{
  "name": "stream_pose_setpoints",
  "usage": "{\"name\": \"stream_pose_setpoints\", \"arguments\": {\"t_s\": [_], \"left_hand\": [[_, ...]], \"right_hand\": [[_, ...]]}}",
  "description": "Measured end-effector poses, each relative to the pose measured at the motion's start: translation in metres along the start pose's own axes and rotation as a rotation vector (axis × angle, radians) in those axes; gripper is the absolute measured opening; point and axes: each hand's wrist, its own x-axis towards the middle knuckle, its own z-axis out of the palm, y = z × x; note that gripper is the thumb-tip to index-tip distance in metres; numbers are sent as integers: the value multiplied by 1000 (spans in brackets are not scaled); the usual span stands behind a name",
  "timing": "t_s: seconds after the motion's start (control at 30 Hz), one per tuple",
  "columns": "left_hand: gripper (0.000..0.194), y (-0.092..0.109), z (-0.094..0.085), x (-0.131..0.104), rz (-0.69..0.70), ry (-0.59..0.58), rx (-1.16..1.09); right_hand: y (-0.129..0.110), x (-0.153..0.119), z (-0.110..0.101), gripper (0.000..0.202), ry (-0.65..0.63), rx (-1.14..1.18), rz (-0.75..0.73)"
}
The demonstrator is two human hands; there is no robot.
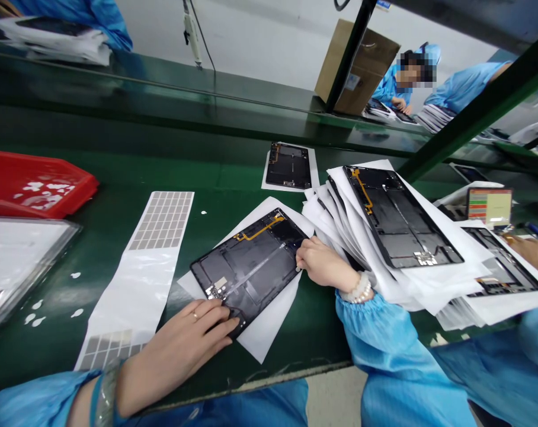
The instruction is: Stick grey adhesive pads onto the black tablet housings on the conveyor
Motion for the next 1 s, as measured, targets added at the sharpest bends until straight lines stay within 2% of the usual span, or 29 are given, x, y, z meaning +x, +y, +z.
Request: {"name": "stream_pose_setpoints", "arguments": {"t_s": [0.27,0.5,0.7,0.9,1.0], "left_hand": [[14,0,1,0,1,36,-2],[15,0,1,1,-1,43,-7],[17,-1,4,-1,-16,35,-33],[19,-3,4,-2,43,19,-23],[12,-2,6,-2,40,62,9]], "right_hand": [[-4,2,-3,19,-50,-71,29],[-26,-2,-9,16,-41,-299,191],[-21,1,-12,12,-70,-179,183],[-23,9,-14,9,30,-258,203],[-11,19,-6,15,210,-190,243]]}}
